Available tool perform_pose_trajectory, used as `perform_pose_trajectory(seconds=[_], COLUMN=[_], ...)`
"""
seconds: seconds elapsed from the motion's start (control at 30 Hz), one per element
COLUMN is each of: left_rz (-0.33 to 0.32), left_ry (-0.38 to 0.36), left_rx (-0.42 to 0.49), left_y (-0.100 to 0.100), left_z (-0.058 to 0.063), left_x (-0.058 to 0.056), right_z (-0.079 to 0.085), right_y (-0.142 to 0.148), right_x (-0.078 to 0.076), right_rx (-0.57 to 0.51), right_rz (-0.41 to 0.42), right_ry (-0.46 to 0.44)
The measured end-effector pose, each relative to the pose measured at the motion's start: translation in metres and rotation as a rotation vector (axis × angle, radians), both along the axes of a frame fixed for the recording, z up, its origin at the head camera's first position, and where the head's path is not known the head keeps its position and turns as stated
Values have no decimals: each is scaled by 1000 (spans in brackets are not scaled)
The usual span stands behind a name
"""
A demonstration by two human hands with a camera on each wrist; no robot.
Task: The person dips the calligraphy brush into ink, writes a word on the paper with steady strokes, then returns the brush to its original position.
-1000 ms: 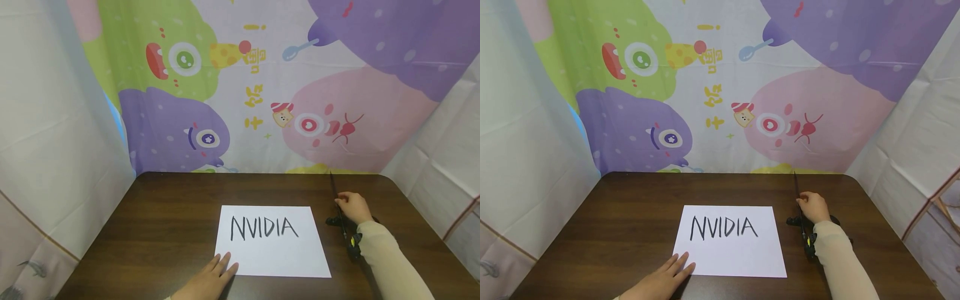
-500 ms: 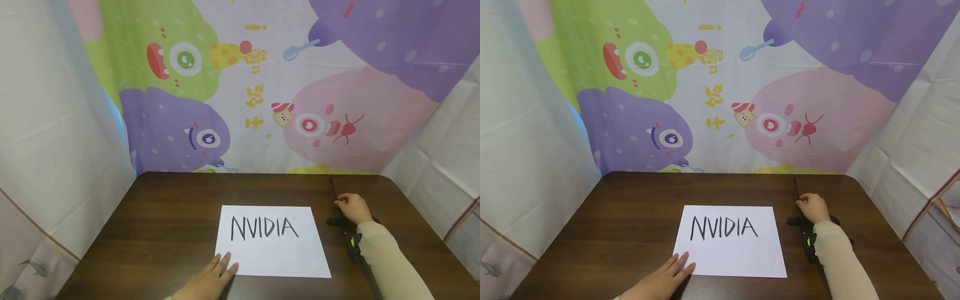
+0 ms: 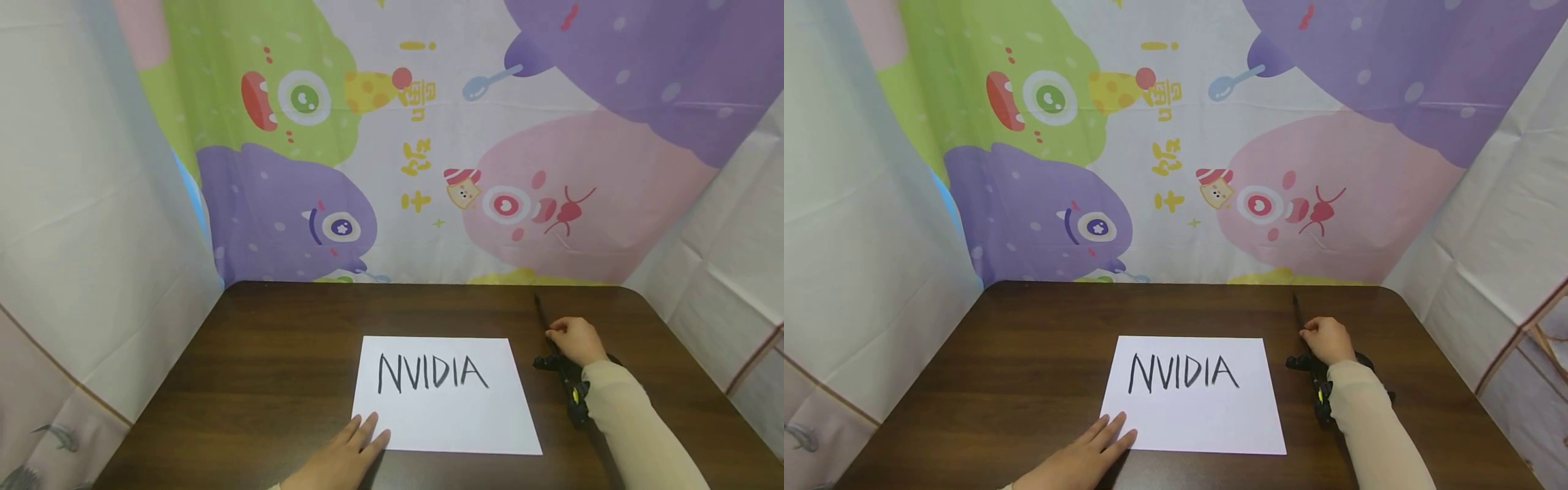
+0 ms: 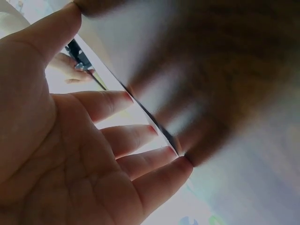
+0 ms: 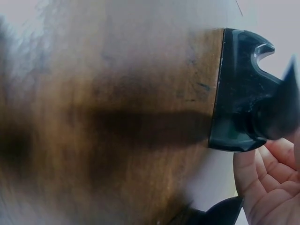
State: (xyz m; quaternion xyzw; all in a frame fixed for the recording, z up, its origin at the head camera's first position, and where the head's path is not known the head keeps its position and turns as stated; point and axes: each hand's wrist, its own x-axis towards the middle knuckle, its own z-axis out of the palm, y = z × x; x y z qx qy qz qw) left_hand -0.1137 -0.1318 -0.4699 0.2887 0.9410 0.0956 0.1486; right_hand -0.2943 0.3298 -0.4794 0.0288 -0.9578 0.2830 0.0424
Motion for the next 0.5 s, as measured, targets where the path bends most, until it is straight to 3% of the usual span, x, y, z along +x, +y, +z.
perform_pose_trajectory(seconds=[0.33, 0.5], left_rz=[6, 13], left_ry=[-30, -46], left_rx=[6, 0], left_y=[1, 1], left_z=[3, 3], left_x=[2, 1], right_z=[4, 10], right_y=[-1, -3], right_x=[2, 4], right_rx=[23, 49], right_rz=[2, 2], right_ry=[-13, 36])
